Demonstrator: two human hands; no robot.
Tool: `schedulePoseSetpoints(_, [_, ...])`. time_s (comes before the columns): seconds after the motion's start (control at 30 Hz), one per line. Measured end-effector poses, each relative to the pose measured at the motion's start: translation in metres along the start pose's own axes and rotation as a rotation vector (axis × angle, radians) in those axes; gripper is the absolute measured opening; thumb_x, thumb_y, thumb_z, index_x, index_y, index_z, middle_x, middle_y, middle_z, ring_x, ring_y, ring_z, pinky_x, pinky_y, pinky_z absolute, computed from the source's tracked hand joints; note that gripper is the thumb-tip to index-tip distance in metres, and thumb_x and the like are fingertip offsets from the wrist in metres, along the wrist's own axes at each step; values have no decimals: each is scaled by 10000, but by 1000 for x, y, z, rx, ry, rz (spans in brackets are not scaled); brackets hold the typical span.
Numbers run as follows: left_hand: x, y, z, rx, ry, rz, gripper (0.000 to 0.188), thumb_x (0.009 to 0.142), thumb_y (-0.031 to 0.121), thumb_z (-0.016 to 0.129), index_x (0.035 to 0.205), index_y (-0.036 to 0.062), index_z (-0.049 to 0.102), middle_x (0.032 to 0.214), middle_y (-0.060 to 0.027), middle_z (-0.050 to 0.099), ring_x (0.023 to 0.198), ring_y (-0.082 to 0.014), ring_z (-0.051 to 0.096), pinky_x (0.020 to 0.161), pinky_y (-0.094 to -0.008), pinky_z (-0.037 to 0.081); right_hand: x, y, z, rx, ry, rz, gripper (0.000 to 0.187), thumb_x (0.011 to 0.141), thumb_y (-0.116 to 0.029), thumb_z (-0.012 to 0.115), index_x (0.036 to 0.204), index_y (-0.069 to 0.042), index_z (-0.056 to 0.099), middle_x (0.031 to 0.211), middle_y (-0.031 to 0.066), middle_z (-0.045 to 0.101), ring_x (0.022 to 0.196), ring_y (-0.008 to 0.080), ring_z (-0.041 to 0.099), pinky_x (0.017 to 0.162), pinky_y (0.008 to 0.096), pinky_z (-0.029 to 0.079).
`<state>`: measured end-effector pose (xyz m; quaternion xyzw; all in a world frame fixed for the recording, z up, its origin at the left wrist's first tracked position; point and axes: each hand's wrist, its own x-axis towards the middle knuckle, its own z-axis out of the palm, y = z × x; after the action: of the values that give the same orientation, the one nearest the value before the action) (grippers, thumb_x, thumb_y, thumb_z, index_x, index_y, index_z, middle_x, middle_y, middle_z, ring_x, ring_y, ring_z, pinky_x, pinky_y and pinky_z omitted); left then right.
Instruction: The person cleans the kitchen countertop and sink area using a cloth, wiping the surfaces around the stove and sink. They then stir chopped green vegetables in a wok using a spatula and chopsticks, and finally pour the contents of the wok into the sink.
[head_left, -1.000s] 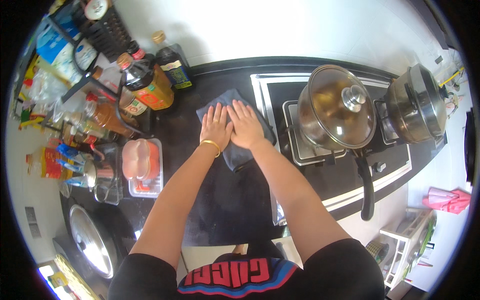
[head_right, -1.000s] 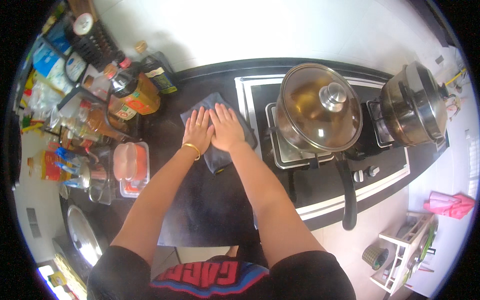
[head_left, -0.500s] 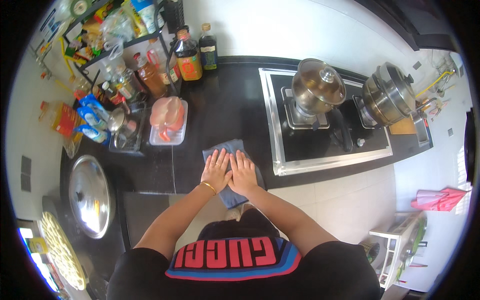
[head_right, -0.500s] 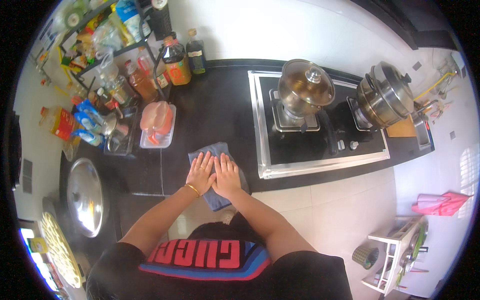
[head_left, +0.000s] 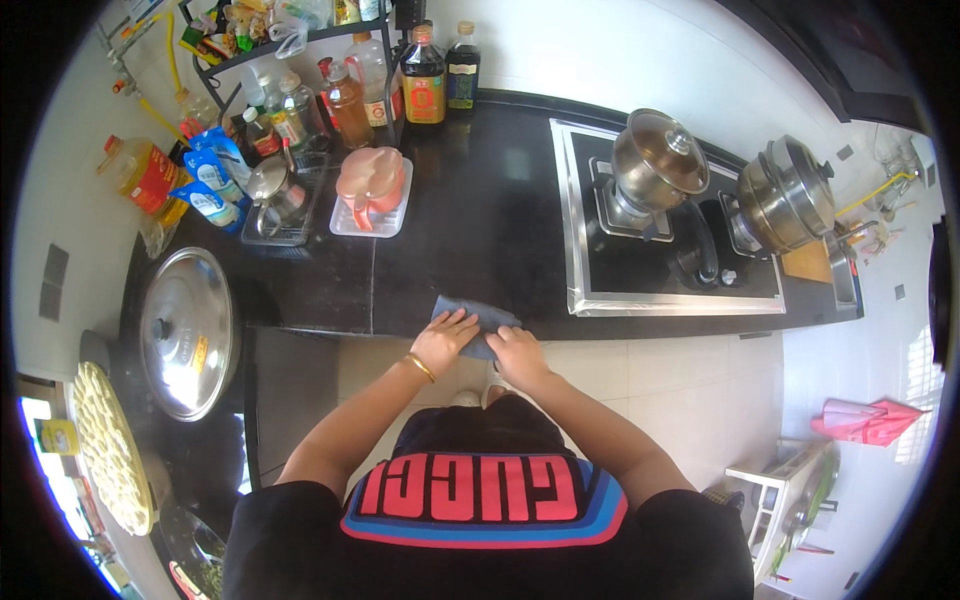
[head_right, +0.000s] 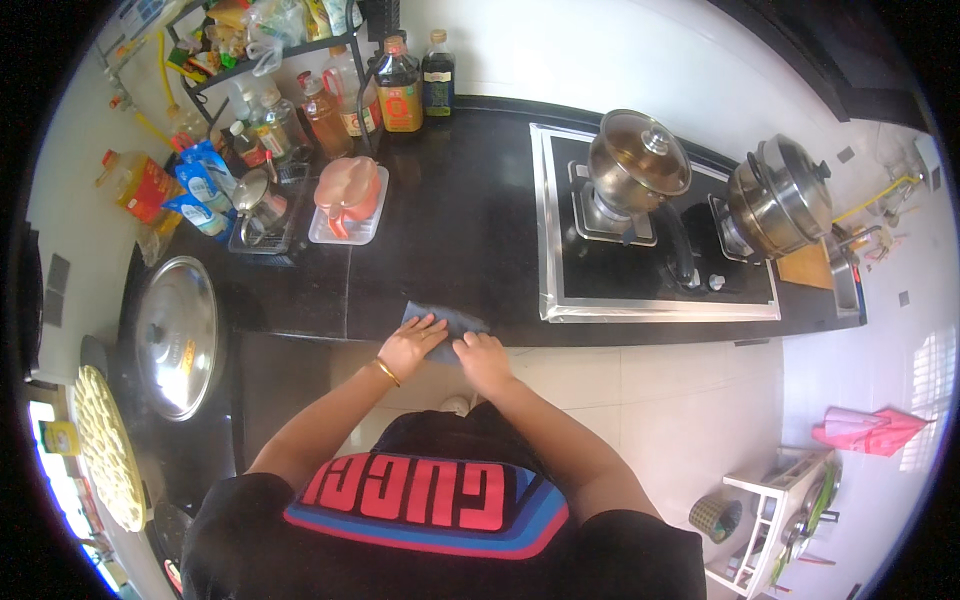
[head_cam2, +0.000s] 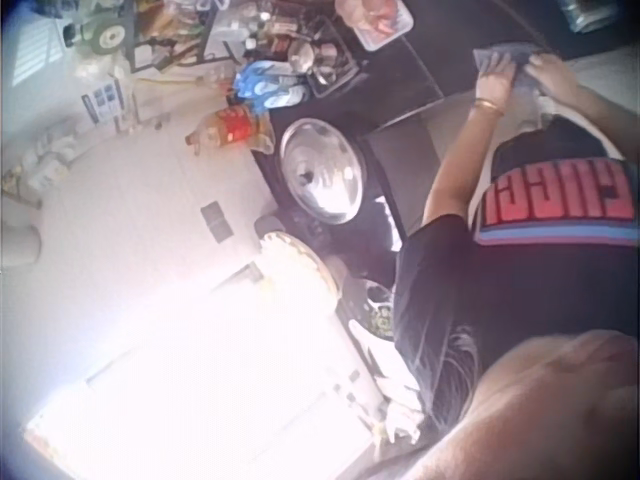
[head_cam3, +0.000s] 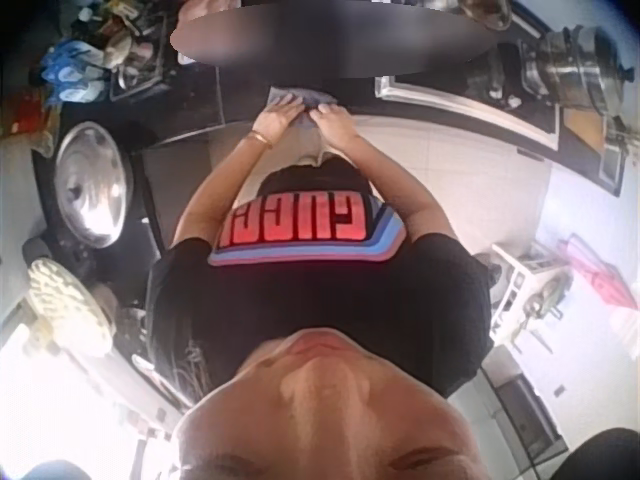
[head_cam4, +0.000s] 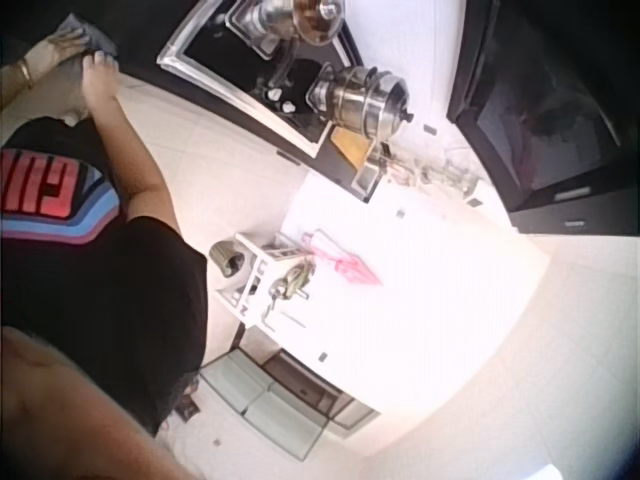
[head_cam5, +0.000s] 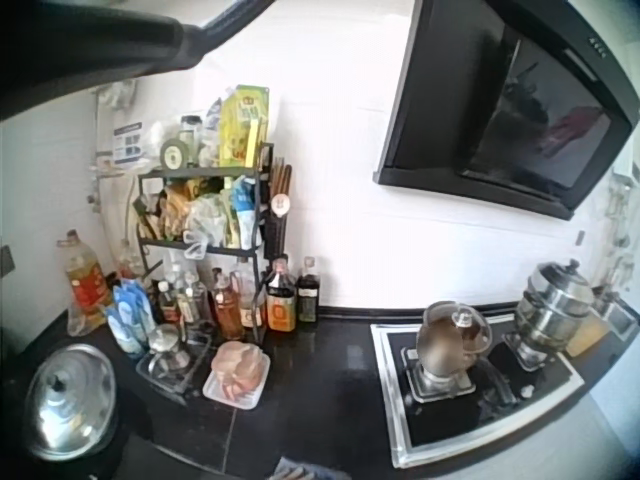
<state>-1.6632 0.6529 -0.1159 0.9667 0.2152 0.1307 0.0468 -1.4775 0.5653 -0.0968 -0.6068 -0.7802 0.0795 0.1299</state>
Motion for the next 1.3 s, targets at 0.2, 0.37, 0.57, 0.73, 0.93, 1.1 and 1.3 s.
schedulePoseSetpoints(0.2, [63, -22, -94, -350, -72, -176, 315, 667, 162, 681, 970, 128, 603, 878, -84, 634, 812, -275, 615, 691, -387, 497, 54, 30, -73, 611, -21, -1, 302, 686, -48, 639, 979, -11, 571, 1030, 138, 588, 1026, 290, 550, 842, 351, 461])
schedulePoseSetpoints(0.37, [148, -62, -103, 29, 487, -12, 307, 721, 84, 553, 1025, 72, 598, 1042, -82, 614, 984, -242, 586, 879, -375, 454, 113, 58, -111, 533, 285, 12, 566, 698, 52, 588, 1239, -50, 454, 1209, 167, 516, 1117, 339, 493, 961, 378, 389])
schedulePoseSetpoints(0.57, [161, -94, -31, -6, -107, -132, 345, 767, 114, 493, 1103, 50, 536, 1143, -98, 566, 1061, -238, 551, 884, -341, 451, 137, 122, -63, -35, 14, -79, 487, 725, -10, 523, 1208, -64, 488, 1269, 138, 481, 1190, 310, 435, 991, 431, 340])
schedulePoseSetpoints(0.73, [183, -109, -48, -2, -357, -163, 135, 753, 110, 517, 856, 106, 604, 878, -76, 636, 790, -238, 633, 638, -365, 514, 179, 150, -86, 404, -469, 55, 393, 698, -115, 663, 1083, -61, 605, 1060, 170, 607, 975, 292, 595, 863, 367, 463])
schedulePoseSetpoints(0.93, [293, -204, -48, 129, 307, -114, 295, 735, 85, 510, 1019, 30, 572, 1057, -114, 599, 1013, -244, 575, 880, -333, 455, 288, 214, -110, 306, 326, -2, 544, 666, 107, 513, 1150, -133, 577, 1219, 110, 533, 1145, 307, 477, 1002, 414, 339])
schedulePoseSetpoints(1.1, [333, -257, 1, 251, 125, -163, 412, 789, 63, 483, 1200, 27, 468, 1283, -133, 455, 1187, -241, 454, 969, -357, 391, 350, 264, -68, -183, 561, -129, 560, 723, 85, 473, 1238, -134, 498, 1276, 96, 491, 1214, 286, 412, 1021, 464, 274])
schedulePoseSetpoints(1.3, [318, -257, 27, 202, -352, -270, 613, 781, 2, 500, 1355, 41, 289, 1442, -142, 233, 1309, -279, 289, 1042, -367, 313, 352, 275, -25, 122, -245, 56, 874, 646, 195, 397, 1404, -210, 239, 1456, 159, 175, 1334, 361, 173, 1078, 430, 216])
